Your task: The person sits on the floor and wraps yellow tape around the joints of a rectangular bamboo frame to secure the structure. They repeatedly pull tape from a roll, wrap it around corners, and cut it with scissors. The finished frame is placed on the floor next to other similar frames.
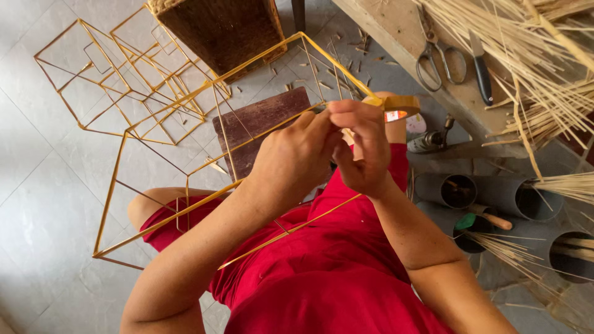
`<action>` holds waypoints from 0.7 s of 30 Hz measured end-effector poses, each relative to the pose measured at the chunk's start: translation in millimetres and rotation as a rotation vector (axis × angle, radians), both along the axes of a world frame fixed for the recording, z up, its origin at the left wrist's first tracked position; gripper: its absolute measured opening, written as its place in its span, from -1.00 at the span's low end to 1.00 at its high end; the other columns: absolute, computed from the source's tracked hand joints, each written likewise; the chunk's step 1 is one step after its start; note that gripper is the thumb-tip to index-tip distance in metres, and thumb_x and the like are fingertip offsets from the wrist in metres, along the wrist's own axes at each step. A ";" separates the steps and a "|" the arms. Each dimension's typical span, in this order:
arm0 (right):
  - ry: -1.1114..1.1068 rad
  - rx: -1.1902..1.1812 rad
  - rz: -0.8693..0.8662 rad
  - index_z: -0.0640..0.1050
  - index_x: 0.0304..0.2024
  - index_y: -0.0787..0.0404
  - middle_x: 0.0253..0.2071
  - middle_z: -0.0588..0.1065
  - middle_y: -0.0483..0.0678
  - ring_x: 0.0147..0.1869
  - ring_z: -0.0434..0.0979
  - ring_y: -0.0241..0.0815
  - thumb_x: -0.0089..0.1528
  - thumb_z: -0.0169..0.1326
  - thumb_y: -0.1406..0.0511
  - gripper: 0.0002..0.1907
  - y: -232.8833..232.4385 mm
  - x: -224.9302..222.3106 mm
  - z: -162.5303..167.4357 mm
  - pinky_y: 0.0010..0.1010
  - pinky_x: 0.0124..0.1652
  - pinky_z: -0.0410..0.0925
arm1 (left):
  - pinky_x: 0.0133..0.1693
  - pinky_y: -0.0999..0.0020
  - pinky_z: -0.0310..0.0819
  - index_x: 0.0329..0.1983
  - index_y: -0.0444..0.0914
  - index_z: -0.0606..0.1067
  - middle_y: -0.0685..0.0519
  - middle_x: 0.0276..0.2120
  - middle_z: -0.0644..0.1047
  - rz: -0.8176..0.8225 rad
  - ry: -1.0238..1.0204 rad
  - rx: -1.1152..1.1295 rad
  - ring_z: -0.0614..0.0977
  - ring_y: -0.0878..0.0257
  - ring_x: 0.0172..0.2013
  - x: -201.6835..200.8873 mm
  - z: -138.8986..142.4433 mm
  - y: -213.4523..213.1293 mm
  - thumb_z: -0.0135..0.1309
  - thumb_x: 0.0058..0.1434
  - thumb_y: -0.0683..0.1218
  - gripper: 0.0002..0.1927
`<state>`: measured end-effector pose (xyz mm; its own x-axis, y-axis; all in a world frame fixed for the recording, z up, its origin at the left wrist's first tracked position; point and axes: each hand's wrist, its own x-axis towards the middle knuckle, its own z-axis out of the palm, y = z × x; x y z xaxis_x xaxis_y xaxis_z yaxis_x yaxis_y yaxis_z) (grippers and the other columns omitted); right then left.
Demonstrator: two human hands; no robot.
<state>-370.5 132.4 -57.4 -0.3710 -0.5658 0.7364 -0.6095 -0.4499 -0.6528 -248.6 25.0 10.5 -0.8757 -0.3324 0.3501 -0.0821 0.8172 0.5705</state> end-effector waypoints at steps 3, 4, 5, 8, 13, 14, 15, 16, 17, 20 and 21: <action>-0.370 -0.041 0.170 0.38 0.20 0.32 0.24 0.34 0.08 0.31 0.40 -0.13 0.40 0.00 0.43 -0.68 12.7 -1.3 -14.4 -0.40 0.25 0.38 | -0.42 0.13 0.53 -0.17 -0.30 0.43 -0.09 -0.35 0.53 -0.023 -0.123 -0.107 0.64 -0.02 -0.39 -19.2 2.4 4.0 0.10 0.35 -0.05 -0.80; -0.313 -0.020 0.063 0.42 0.13 0.32 0.18 0.38 0.09 0.28 0.41 -0.11 0.38 0.00 0.44 -0.74 18.5 -3.1 -19.3 -0.39 0.21 0.40 | -0.43 0.16 0.54 -0.17 -0.31 0.43 -0.09 -0.37 0.53 -0.018 -0.153 -0.161 0.65 0.01 -0.39 -24.9 2.8 7.1 0.09 0.34 -0.04 -0.78; -0.256 0.001 -0.046 0.46 0.06 0.31 0.11 0.42 0.11 0.25 0.41 -0.10 0.36 0.00 0.44 -0.79 24.8 -6.1 -24.0 -0.38 0.17 0.42 | -0.45 0.18 0.54 -0.17 -0.32 0.42 -0.09 -0.38 0.53 -0.016 -0.182 -0.214 0.66 0.04 -0.40 -30.2 3.1 9.2 0.08 0.33 -0.02 -0.76; -0.437 -0.094 -0.196 0.47 0.01 0.31 -0.04 0.47 0.02 0.01 0.45 -0.24 0.44 0.04 0.46 -0.90 40.1 -19.4 -37.8 -0.49 0.04 0.40 | -0.47 0.20 0.54 -0.22 -0.30 0.41 -0.07 -0.38 0.54 -0.001 -0.279 -0.278 0.67 0.09 -0.43 -41.7 2.1 13.9 0.04 0.39 0.07 -0.68; -0.659 -0.075 -0.269 0.46 0.09 0.30 -0.07 0.45 -0.08 -0.10 0.43 -0.35 0.46 0.01 0.46 -0.84 52.4 -40.5 -55.7 -0.55 -0.04 0.35 | -0.51 0.20 0.54 -0.15 -0.27 0.41 -0.05 -0.40 0.59 -0.012 -0.423 -0.313 0.69 0.09 -0.46 -68.3 -10.4 14.1 -0.01 0.37 -0.06 -0.84; -0.640 -0.054 -0.256 0.46 0.07 0.30 -0.05 0.44 -0.09 -0.11 0.42 -0.36 0.45 0.01 0.46 -0.85 53.7 -42.0 -59.7 -0.56 -0.05 0.35 | -0.49 0.20 0.55 -0.16 -0.26 0.40 -0.03 -0.39 0.60 -0.026 -0.438 -0.325 0.70 0.10 -0.45 -73.4 -13.5 13.4 -0.01 0.34 -0.12 -0.89; -0.623 -0.030 -0.239 0.46 0.06 0.29 -0.04 0.43 -0.10 -0.13 0.42 -0.37 0.44 0.01 0.46 -0.85 55.9 -43.3 -64.0 -0.56 -0.06 0.35 | -0.52 0.20 0.54 -0.15 -0.26 0.42 -0.04 -0.40 0.60 -0.038 -0.416 -0.335 0.69 0.09 -0.48 -77.1 -16.3 13.4 0.00 0.32 -0.11 -0.87; -0.622 -0.018 -0.260 0.46 0.05 0.29 -0.03 0.43 -0.10 -0.11 0.42 -0.36 0.43 0.00 0.46 -0.86 58.6 -45.2 -68.9 -0.54 -0.04 0.35 | -0.54 0.20 0.53 -0.14 -0.27 0.44 -0.05 -0.42 0.60 -0.049 -0.396 -0.344 0.68 0.09 -0.52 -79.9 -18.7 13.3 0.01 0.29 -0.11 -0.85; -0.621 -0.008 -0.282 0.46 0.04 0.30 -0.02 0.43 -0.10 -0.10 0.42 -0.35 0.43 0.00 0.45 -0.86 60.8 -48.5 -74.7 -0.52 -0.02 0.36 | -0.57 0.19 0.52 -0.13 -0.28 0.46 -0.06 -0.43 0.60 -0.061 -0.376 -0.355 0.67 0.08 -0.55 -82.6 -20.6 12.5 0.02 0.26 -0.10 -0.82; -0.601 -0.006 -0.364 0.47 0.02 0.30 -0.09 0.46 -0.11 -0.13 0.42 -0.34 0.47 -0.01 0.44 -0.91 65.6 -72.1 -97.7 -0.53 -0.02 0.35 | -0.36 0.17 0.58 -0.25 -0.21 0.54 -0.01 -0.43 0.63 -0.187 -0.201 0.179 0.68 0.06 -0.44 -87.2 -20.8 -7.7 -0.02 0.42 -0.05 -0.80; -0.592 -0.010 -0.394 0.48 0.02 0.29 -0.13 0.47 -0.11 -0.15 0.43 -0.34 0.49 -0.02 0.44 -0.92 66.2 -86.0 -106.7 -0.54 -0.02 0.35 | -0.40 0.15 0.59 -0.27 -0.21 0.55 -0.04 -0.47 0.60 -0.132 -0.315 0.363 0.67 0.05 -0.48 -88.0 -20.0 -10.2 -0.02 0.40 -0.02 -0.78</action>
<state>-456.6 198.6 -164.1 -0.8859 -0.3014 0.3526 -0.2725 -0.2768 -0.9215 -336.6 14.7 -9.5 -0.9632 -0.2627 -0.0561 -0.2052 0.5851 0.7846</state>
